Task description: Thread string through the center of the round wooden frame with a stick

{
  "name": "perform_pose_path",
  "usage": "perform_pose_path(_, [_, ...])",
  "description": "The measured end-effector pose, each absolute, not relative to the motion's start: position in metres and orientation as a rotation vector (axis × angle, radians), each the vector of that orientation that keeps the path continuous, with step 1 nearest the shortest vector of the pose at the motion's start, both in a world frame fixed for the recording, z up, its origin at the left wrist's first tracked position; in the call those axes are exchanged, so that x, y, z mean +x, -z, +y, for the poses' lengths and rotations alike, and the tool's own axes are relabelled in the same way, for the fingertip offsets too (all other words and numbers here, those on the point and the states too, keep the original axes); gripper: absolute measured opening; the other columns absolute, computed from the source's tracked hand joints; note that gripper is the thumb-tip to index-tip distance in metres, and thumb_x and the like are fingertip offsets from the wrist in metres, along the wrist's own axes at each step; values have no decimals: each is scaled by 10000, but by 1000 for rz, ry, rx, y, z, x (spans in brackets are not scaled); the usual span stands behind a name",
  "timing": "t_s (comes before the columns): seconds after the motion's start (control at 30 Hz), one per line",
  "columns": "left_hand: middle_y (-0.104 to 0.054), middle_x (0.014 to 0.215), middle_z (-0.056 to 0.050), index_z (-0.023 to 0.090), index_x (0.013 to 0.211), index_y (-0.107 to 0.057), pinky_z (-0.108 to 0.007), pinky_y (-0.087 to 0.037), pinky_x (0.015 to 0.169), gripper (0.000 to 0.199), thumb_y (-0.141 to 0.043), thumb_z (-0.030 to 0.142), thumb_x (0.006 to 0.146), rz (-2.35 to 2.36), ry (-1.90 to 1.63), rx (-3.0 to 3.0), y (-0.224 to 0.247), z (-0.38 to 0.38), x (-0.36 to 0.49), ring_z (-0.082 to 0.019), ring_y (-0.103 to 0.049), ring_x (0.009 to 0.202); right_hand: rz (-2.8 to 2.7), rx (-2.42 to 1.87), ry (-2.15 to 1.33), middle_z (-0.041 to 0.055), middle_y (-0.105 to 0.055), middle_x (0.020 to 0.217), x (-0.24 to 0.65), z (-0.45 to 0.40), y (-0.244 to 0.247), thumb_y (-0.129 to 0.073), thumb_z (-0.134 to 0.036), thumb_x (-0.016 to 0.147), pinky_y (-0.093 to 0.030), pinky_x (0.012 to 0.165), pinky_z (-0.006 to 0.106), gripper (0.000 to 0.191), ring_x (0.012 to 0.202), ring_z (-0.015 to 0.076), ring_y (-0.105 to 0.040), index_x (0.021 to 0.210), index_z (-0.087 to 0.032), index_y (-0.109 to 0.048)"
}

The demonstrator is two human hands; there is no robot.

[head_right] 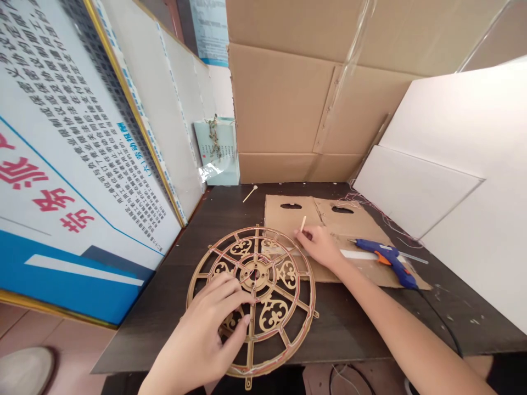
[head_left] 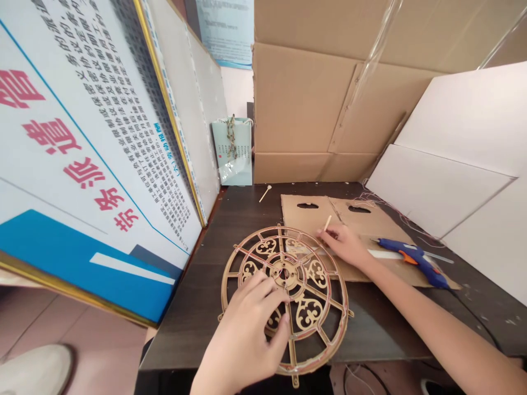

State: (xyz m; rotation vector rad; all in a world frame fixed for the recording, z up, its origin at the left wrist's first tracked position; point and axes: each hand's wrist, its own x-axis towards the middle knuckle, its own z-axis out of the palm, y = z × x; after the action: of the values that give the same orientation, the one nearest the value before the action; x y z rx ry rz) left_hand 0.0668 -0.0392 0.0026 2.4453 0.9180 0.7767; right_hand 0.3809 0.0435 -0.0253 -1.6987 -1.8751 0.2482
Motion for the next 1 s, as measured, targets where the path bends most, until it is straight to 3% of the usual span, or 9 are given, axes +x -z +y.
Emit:
perform_pose_path(0.4, [-620,1016,-51,225,968,-579,-601,-480,1044,132,-456,185,938,939,-740,2485,-2,-40,67,-276,-573,1064,-1894,-1711,-270,-55,-454,565,381,44,25,-523,-496,1036,-317,549,264,499,528,121,-433,636,-199,-488])
perform_pose_path(0.83, [-603,1042,-56,227,1022,-574,-589,-503,1008,161,-494,180,891,951,-675,2475,-2,-40,67,-268,-563,1033,-1890,-1689,-273,-35,-449,541,379,43,24,-484,-482,1012,-275,543,292,482,516,133,-412,611,-218,-438])
perform_pose_path(1.0, [-621,1142,-68,237,1080,-557,-677,-449,1079,198,-499,216,892,930,-662,2514,-3,-40,67,-309,-565,1155,-1899,-1678,-288,-33,-456,551,379,43,22,-474,-493,1015,-281,550,294,483,529,136,-414,621,-216,-452])
